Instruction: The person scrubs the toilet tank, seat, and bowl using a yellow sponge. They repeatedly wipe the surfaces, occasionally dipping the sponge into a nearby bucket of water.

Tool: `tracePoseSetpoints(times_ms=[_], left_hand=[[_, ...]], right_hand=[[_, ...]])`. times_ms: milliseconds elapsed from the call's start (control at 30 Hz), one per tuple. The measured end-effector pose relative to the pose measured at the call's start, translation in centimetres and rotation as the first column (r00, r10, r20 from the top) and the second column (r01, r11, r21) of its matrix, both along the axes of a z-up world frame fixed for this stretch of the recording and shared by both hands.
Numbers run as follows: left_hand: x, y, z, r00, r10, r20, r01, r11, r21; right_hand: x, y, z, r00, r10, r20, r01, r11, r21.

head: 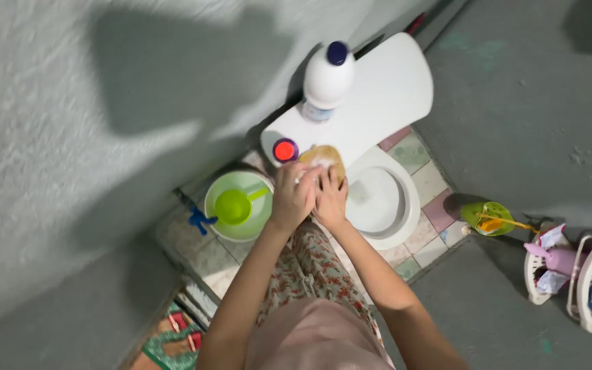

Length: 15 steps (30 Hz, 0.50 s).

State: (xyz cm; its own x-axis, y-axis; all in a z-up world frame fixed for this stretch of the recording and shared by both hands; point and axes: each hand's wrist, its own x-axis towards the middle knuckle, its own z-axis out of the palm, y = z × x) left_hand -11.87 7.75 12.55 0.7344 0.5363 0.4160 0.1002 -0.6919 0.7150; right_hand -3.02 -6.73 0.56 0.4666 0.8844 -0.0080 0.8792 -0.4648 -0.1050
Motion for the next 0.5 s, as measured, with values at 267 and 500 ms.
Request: tracePoseSetpoints(times_ms=[267, 500], left_hand=[[8.3, 8.9, 7.3, 0.994, -0.019, 0.11, 0.009, 0.996, 0.088], [14.1, 10.2, 9.4, 0.984, 0.09, -0.151, -0.058, 0.977, 0.204]], right_hand=[[16.4, 1.5, -1.5, 0.889, -0.445, -0.11, 0.456, 0.881, 0.126], [3.8, 0.1, -2.3, 0.986, -0.108, -0.128, 0.097, 0.991, -0.088]])
